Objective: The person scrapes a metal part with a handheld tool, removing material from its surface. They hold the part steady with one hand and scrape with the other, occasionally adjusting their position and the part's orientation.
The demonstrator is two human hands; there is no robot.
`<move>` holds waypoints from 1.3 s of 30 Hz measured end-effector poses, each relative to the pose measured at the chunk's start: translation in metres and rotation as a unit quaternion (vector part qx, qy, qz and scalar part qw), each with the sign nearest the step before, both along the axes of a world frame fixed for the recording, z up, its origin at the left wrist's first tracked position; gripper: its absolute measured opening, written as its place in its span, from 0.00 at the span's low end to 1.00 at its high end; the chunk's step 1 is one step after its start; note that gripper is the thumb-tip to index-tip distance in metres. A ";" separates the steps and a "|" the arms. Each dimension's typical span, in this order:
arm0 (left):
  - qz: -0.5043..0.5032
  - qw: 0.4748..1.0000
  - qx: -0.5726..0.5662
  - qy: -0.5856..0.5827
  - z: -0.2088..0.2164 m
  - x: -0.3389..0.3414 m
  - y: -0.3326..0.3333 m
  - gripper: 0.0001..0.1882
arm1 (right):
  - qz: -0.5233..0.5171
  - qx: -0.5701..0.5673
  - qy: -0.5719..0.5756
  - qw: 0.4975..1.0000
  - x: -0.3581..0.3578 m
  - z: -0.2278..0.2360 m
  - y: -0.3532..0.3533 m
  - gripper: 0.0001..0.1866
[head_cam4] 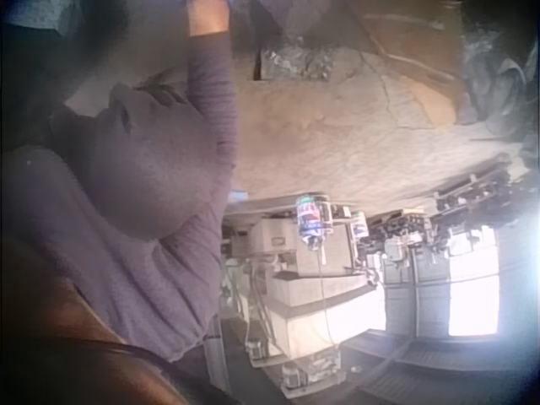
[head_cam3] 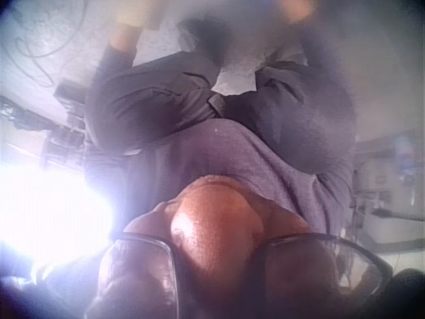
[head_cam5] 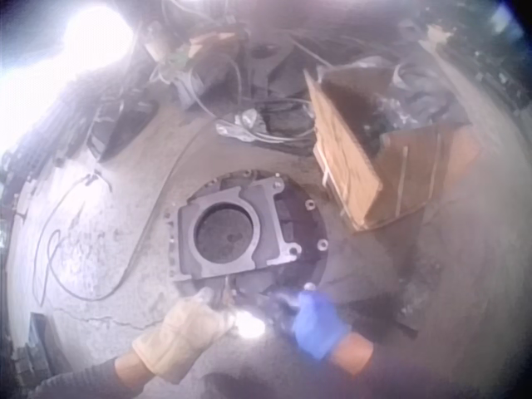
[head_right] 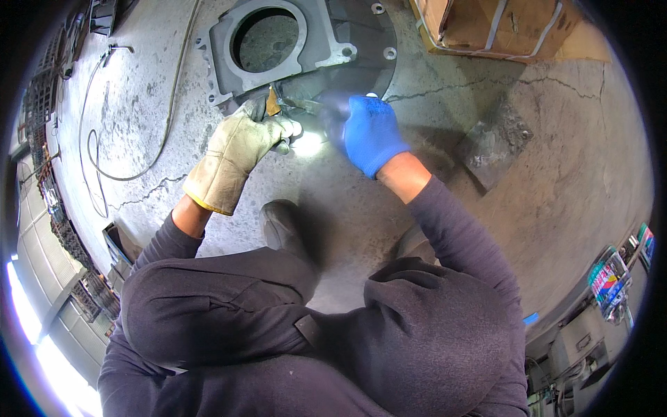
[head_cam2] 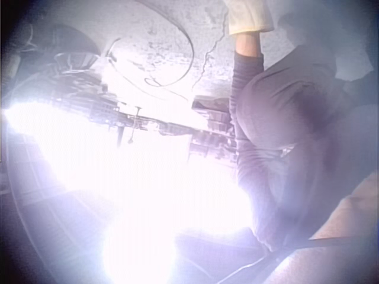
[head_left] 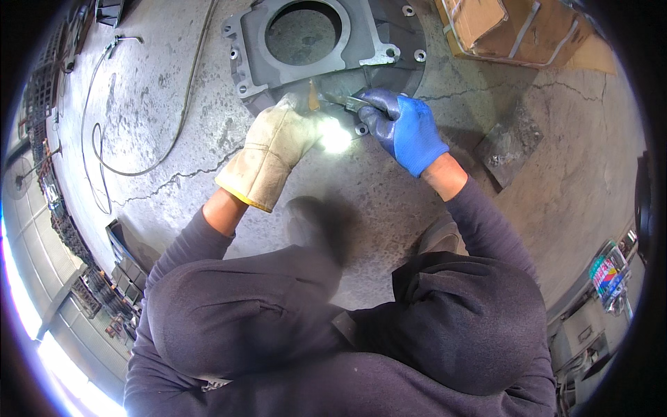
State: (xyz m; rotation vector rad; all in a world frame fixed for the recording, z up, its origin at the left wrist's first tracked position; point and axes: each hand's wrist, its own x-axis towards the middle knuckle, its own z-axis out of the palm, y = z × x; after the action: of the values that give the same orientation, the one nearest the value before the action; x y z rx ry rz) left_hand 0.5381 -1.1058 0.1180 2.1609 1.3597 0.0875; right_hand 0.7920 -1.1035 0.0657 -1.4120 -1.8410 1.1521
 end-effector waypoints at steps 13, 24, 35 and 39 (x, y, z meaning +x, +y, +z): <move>-0.136 0.968 0.057 0.203 0.011 0.003 0.008 0.14 | -0.014 0.127 -0.060 0.990 -0.004 -0.007 0.000 0.11; 0.127 0.978 -0.156 -0.048 0.019 0.008 0.007 0.14 | 0.175 0.311 -0.249 0.900 -0.001 0.008 -0.008 0.23; 0.143 0.983 -0.119 -0.008 0.012 0.005 0.005 0.22 | 0.078 0.145 -0.094 0.982 0.001 -0.006 -0.009 0.20; 0.144 0.981 -0.134 -0.009 0.017 0.007 0.007 0.22 | 0.057 0.194 -0.093 0.975 0.001 -0.016 0.000 0.15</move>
State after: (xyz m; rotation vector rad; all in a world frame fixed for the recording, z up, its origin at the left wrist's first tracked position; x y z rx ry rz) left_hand 0.5452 -1.0987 0.1346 1.7316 1.5685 0.0324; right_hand 0.7930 -1.1037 0.0494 -1.2322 -2.1598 0.6732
